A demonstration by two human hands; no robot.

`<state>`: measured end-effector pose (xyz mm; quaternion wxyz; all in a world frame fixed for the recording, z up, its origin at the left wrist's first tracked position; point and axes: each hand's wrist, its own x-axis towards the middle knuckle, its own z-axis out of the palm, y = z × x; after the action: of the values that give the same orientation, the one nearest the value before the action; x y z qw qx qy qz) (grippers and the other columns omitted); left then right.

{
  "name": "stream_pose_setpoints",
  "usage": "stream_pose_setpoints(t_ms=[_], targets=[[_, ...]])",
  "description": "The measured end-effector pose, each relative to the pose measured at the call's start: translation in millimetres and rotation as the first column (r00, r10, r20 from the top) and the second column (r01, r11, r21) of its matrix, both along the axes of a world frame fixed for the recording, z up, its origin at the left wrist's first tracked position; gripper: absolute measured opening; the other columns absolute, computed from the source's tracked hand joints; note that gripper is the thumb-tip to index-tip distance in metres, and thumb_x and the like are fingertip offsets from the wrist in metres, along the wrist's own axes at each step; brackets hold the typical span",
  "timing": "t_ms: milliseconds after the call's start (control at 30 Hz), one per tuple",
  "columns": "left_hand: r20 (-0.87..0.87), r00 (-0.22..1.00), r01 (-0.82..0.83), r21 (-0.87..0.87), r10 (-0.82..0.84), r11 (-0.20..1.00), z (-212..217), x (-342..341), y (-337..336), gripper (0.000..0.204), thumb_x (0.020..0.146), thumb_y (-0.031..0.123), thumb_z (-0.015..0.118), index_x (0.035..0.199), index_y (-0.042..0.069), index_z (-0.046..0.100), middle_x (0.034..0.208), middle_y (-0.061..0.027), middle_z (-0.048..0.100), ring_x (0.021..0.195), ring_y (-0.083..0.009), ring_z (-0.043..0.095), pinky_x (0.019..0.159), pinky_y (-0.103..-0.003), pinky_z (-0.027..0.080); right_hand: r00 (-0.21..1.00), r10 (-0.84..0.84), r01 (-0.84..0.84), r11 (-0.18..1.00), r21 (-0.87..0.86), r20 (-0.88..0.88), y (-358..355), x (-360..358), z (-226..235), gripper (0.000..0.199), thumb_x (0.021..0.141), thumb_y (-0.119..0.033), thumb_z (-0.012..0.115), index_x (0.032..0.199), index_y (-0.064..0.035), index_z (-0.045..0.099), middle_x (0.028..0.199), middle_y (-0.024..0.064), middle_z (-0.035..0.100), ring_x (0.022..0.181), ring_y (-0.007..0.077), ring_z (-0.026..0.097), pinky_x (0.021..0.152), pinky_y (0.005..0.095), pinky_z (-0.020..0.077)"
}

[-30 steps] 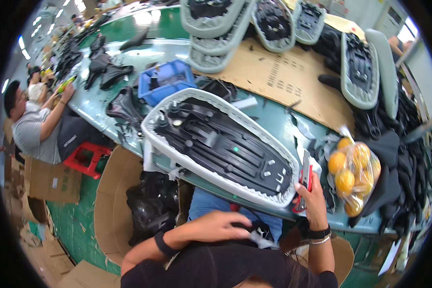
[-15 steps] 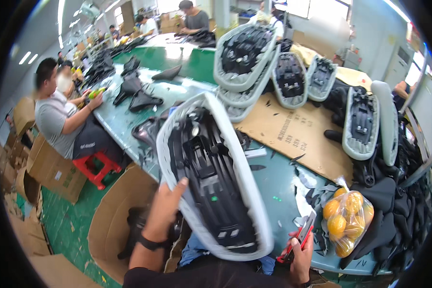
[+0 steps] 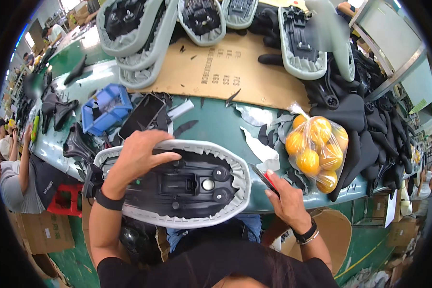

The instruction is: Trimming excess material from bicycle or scooter seat covers using a utility knife.

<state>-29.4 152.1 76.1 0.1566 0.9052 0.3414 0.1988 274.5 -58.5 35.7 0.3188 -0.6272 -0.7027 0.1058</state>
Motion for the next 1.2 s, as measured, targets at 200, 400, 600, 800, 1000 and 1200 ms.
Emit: stream_pose_setpoints(t_ms=[200,400,600,800,1000,1200], targets=[[-0.074,0.993,-0.09,-0.02,0.088,0.996,-22.5,28.6,-1.1,0.045,0.075,0.051,0.069,0.077,0.007,0.064,0.065,-0.01,0.063,0.065,-0.0294,0.062,0.059,-0.04,0.045,0.843,0.22,-0.227,0.973,-0.047,0.491,34.7,0.0,8.6,0.056,0.078,-0.009,0.056,0.131,-0.0242,0.052,0.086,0.007,0.055,0.072,0.0223,0.058,0.058,0.0328,0.0472],[-0.039,0.997,-0.066,0.033,0.068,0.997,-32.8,24.0,-1.3,0.044,0.075,0.051,0.068,0.074,0.008,0.063,0.062,-0.0101,0.061,0.061,-0.0303,0.061,0.055,-0.04,0.045,0.755,0.34,-0.238,0.939,-0.249,0.561,38.3,-5.5,2.4,0.063,0.08,-0.006,0.052,0.139,-0.0239,0.038,0.079,0.0113,0.047,0.061,0.0273,0.054,0.053,0.0373,0.0475],[-0.012,0.995,-0.095,0.02,0.096,0.995,-25.5,21.7,-12.0,0.036,0.072,0.042,0.074,0.078,0.007,0.066,0.068,-0.0078,0.063,0.062,-0.0276,0.059,0.059,-0.036,0.04,0.84,0.237,0.035,0.874,-0.484,0.488,-1.3,-38.1,9.4,0.069,0.082,-0.005,0.049,0.146,-0.0179,0.027,0.073,0.018,0.048,0.047,0.0311,0.053,0.043,0.0427,0.0444],[0.079,0.992,-0.109,0.159,0.097,0.981,-23.0,19.0,-23.5,0.037,0.071,0.043,0.073,0.073,0.009,0.06,0.058,-0.0051,0.055,0.055,-0.0248,0.054,0.054,-0.036,0.037,0.905,0.078,0.195,0.799,-0.568,0.419,-18.9,-72.8,20.4,0.063,0.085,-0.008,0.049,0.144,-0.0051,0.026,0.066,0.0202,0.055,0.048,0.0353,0.056,0.045,0.0476,0.0431],[0.109,0.989,-0.119,0.211,0.097,0.97,-18.5,23.2,-32.6,0.033,0.07,0.039,0.075,0.077,0.009,0.062,0.062,-0.0035,0.056,0.058,-0.0238,0.055,0.057,-0.035,0.037,0.986,-0.045,0.151,0.65,-0.745,0.161,-24.9,-70.5,55.8,0.06,0.088,-0.018,0.052,0.14,-0.0008,0.028,0.06,0.0186,0.059,0.051,0.0363,0.059,0.053,0.0485,0.0466],[0.218,0.976,-0.019,0.064,0.005,0.998,7.7,35.0,-34.4,0.02,0.074,0.021,0.073,0.089,0.009,0.066,0.081,-0.0052,0.061,0.079,-0.0245,0.057,0.069,-0.034,0.04,0.778,-0.487,0.202,0.792,-0.576,-0.397,-35.3,-41.5,39.8,0.062,0.09,-0.013,0.058,0.142,-0.0113,0.025,0.088,0.012,0.062,0.055,0.0183,0.059,0.056,0.0327,0.0481]])
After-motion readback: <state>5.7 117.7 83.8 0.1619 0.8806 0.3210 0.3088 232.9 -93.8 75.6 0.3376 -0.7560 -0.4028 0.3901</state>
